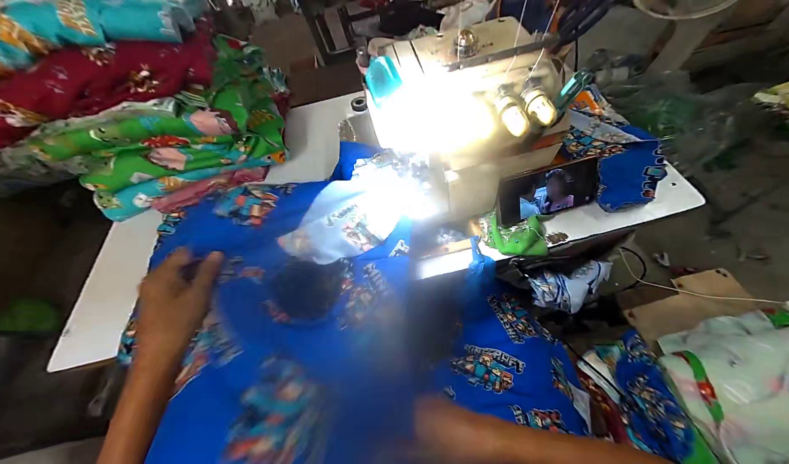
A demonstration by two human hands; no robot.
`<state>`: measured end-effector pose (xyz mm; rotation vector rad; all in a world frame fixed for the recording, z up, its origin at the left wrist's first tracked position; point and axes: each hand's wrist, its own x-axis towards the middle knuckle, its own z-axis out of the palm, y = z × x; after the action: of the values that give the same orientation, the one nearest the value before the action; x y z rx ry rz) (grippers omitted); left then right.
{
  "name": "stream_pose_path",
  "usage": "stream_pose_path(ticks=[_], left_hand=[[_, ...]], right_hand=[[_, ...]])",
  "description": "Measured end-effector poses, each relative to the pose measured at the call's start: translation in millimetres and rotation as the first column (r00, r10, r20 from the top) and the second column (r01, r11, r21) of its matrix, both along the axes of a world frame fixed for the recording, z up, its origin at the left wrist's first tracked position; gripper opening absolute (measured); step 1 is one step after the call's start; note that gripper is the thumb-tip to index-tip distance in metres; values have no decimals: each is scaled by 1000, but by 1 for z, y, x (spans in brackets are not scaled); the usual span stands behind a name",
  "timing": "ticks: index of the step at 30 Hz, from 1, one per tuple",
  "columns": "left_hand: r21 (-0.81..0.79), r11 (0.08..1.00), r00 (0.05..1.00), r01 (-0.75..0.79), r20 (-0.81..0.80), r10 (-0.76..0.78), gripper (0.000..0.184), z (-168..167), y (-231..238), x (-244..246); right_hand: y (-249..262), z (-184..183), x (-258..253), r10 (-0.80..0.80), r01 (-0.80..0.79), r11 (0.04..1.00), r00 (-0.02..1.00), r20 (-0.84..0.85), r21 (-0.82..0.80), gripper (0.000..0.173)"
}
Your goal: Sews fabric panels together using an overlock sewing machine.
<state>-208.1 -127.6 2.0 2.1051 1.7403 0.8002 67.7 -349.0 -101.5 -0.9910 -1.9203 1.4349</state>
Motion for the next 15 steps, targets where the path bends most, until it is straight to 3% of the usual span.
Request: stream_pose_path(ticks=[2,3,6,9,11,15], left_hand=[[-94,994,998,48,-45,-52,41,-25,10,3],[-67,996,998,63,-12,-64,45,-36,8,10],[147,986,982,75,163,-99,44,-56,-21,55],[305,947,935,102,294,-196,39,-69,-50,113],[418,904,934,92,280,-224,43,-79,-57,146],[509,861,968,10,212,-137,52,-94,-50,186]], right_hand=[[18,-45,24,-149,143,989,951,270,40,31],[26,-53,39,-229,224,973,920,318,51,31],[50,-41,75,-508,474,853,850,140,217,29],[83,-17,89,-673,659,678,735,-85,326,26],[104,-4,87,-706,731,640,681,-192,238,26],[129,12,70,-694,689,708,637,-336,-157,37]])
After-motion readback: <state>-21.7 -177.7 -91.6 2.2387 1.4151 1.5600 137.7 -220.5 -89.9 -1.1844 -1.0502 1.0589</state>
